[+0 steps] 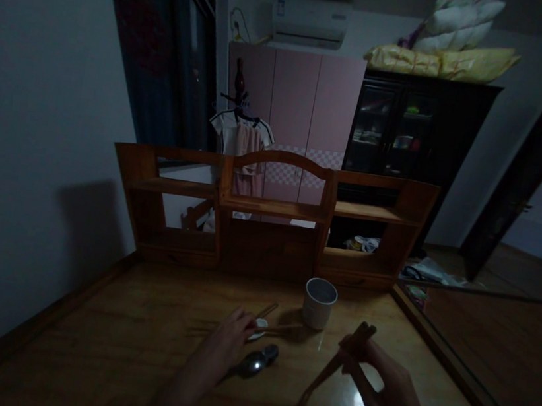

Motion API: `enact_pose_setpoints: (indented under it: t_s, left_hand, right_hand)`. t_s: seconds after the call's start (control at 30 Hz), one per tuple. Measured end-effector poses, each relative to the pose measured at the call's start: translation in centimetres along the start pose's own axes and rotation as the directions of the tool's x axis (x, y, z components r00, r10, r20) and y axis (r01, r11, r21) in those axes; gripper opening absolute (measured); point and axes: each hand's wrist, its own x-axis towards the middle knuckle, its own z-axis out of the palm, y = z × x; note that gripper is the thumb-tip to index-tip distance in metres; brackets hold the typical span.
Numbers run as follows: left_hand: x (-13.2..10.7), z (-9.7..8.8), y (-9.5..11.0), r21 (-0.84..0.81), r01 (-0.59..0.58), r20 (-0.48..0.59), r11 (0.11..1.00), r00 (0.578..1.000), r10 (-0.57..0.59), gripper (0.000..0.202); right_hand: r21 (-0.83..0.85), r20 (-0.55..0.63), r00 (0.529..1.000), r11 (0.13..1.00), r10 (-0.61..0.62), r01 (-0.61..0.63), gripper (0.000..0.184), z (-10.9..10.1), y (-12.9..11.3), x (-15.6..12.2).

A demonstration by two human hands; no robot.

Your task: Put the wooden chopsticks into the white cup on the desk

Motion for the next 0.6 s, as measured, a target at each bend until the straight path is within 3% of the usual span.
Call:
enact_pose_setpoints:
  t_s: [0.07, 0.17, 0.23, 0.37, 0.6]
  left_hand:
    - [0.1, 0.7, 0.3, -0.256, -0.018, -0.077, 0.967, 0.997, -0.002, 0.023]
    - [-0.5, 1.6, 1.7, -0.647, -0.04, -0.179, 0.761, 0.979, -0.101, 0.024]
    - [-1.2, 1.8, 3.1, -0.76, -0.094, -0.248, 0.643, 0.957, -0.154, 0.023]
    - [-1.7, 2.7, 5.1, -0.795, -0.126, -0.281, 0.594, 0.944, -0.175, 0.019]
    - [-1.2, 7.9, 4.9, -0.676, -0.146, -0.249, 0.723, 0.968, -0.037, 0.016]
  right_hand:
    - [0.031, 0.008, 1.0, 0.999, 0.016, -0.016, 0.015, 0.0, 0.2, 0.0]
    - [0.076, 0.015, 0.999, 0.997, 0.03, -0.031, 0.015, 0.1, 0.2, 0.1]
    - [0.082, 0.02, 0.999, 0.996, 0.032, -0.033, 0.015, 0.1, -0.1, 0.4]
    - [0.075, 0.038, 0.999, 0.997, 0.009, -0.012, 0.011, 0.1, -0.8, 1.0]
    - [0.173, 0.101, 0.995, 0.985, -0.01, -0.007, 0.006, 0.5, -2.0, 1.9]
